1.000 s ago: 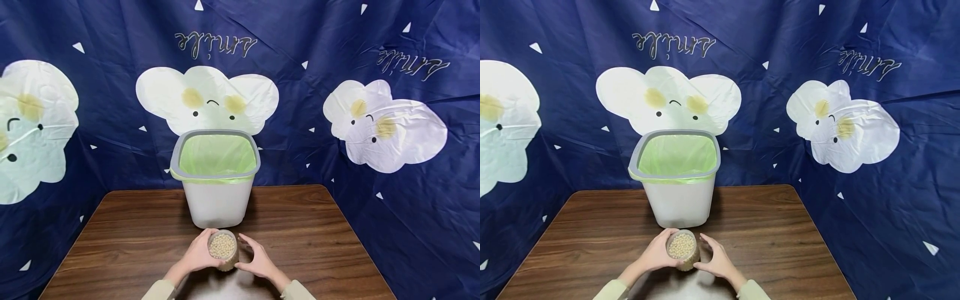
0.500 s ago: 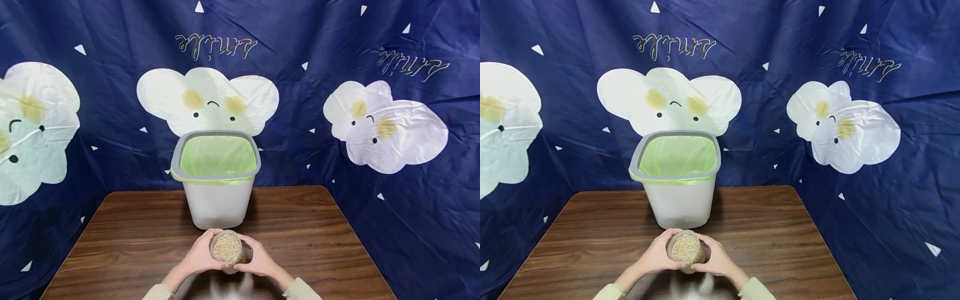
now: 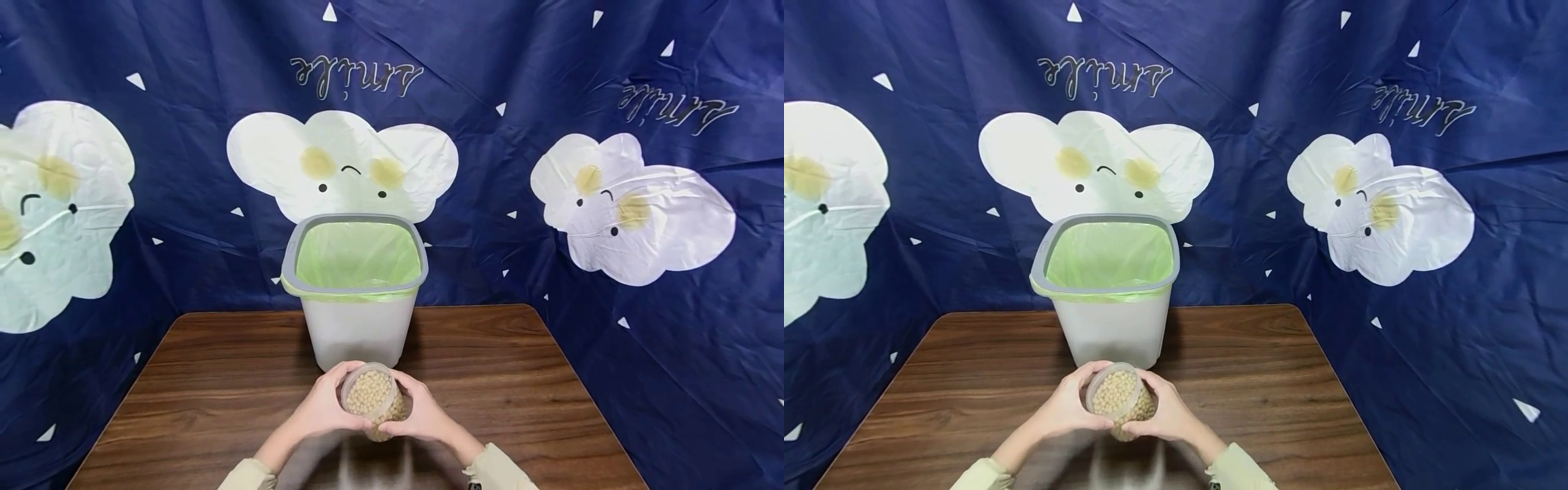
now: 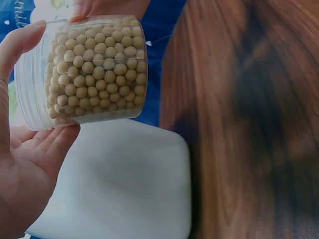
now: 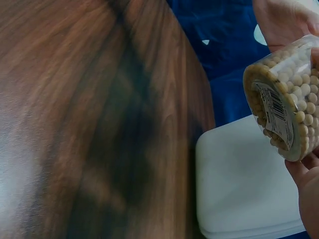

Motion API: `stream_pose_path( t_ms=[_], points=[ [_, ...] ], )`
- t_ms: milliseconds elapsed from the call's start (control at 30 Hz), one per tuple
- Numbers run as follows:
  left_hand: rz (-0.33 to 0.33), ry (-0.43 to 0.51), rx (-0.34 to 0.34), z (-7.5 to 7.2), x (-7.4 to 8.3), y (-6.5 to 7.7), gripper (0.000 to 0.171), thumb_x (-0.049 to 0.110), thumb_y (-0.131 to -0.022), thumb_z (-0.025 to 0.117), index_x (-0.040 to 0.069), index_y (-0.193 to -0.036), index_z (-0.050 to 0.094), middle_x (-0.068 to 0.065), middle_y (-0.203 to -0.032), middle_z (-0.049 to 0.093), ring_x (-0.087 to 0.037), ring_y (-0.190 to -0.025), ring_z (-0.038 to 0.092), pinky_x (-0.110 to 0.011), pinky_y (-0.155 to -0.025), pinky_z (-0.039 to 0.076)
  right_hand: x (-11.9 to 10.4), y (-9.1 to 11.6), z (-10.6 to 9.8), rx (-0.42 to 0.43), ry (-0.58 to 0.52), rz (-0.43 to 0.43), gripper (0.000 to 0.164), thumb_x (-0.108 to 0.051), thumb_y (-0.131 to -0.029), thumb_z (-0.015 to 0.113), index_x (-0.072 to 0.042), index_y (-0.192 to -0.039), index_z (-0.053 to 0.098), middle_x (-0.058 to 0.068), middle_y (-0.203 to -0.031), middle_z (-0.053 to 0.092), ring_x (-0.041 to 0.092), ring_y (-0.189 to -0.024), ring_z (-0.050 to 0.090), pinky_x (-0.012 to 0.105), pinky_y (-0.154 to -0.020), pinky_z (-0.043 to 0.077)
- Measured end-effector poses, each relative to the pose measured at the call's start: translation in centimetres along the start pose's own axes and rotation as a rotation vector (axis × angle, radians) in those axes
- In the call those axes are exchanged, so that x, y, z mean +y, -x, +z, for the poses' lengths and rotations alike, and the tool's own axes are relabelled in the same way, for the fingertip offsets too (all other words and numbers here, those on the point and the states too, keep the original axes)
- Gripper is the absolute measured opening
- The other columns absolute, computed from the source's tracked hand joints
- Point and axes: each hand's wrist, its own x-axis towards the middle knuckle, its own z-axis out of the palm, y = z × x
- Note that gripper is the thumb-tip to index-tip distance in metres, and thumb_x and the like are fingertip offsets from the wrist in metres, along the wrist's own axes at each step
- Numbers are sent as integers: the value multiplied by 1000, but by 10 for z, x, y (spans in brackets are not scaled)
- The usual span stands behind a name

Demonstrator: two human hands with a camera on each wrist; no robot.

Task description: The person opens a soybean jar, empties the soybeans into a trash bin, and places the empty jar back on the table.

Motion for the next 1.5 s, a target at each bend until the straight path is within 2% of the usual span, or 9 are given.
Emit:
stream_pose_path(
  t_ms=[67, 200, 300, 400, 700, 867, 1000, 1333, 1500],
  points=[
    [30, 53, -1, -1, 1, -2, 78, 22, -55, 87, 4, -122, 50, -7, -110, 59, -14, -94, 58, -25, -77, 49, -2, -2, -1, 15, 6, -14, 72, -6, -64, 79, 10, -125, 44, 22, -116, 55, 18, -106, 55, 29, -89, 46],
    [15, 197, -52, -4, 4, -5, 79, 14, -58, 85, -3, -125, 46, -16, -112, 57, -9, -94, 59, -25, -74, 51, -5, -3, -2, 63, 21, -49, 70, -8, -62, 79, 10, -122, 47, 21, -111, 58, 16, -101, 57, 29, -85, 48],
    [-21, 326, -105, -7, 6, -8, 79, 6, -61, 82, -7, -128, 42, -24, -117, 53, -9, -96, 58, -27, -76, 52, -8, -4, -4, 82, -2, -37, 69, -7, -60, 78, 11, -120, 48, 22, -109, 59, 14, -100, 57, 29, -85, 48],
    [-8, 384, -124, -10, 6, -9, 77, -2, -62, 80, -11, -127, 41, -31, -118, 50, -11, -98, 59, -28, -78, 52, -12, -5, -6, 73, -35, -7, 70, -5, -59, 77, 11, -120, 48, 23, -110, 58, 13, -102, 56, 28, -86, 48],
    [24, 388, -60, -3, 3, -9, 71, -5, -63, 78, -12, -125, 43, -31, -112, 54, -11, -95, 60, -25, -78, 51, -15, -7, -8, 102, 70, -86, 69, -7, -59, 76, 12, -119, 49, 22, -105, 59, 18, -96, 58, 30, -78, 51],
    [13, 364, 70, 4, 6, -9, 71, -6, -62, 78, -10, -125, 44, -29, -115, 53, -10, -100, 57, -21, -81, 49, -20, -12, -6, 174, 153, -106, 70, -5, -56, 78, 12, -118, 50, 21, -105, 58, 27, -94, 58, 29, -79, 50],
    [-28, 336, 150, 6, 12, -11, 72, -3, -64, 78, -10, -126, 43, -27, -119, 51, -8, -104, 55, -19, -83, 47, -23, -16, -7, 203, 173, -55, 73, -4, -55, 80, 10, -120, 49, 21, -109, 57, 29, -97, 57, 28, -82, 49],
    [-14, 572, -60, -11, 1, -14, 66, -6, -70, 73, -18, -126, 39, -34, -121, 47, -10, -105, 56, -27, -82, 50, 14, -6, -13, 76, -59, 20, 75, -10, -62, 79, 4, -128, 45, 19, -116, 56, 12, -103, 55, 29, -86, 48],
    [-15, 577, 12, -4, 0, -16, 67, -7, -67, 75, -19, -123, 41, -37, -119, 47, -10, -103, 58, -26, -82, 50, 8, -8, -12, 116, -22, 7, 75, -7, -61, 79, 3, -127, 46, 17, -116, 56, 15, -103, 55, 29, -85, 48]
  ],
)
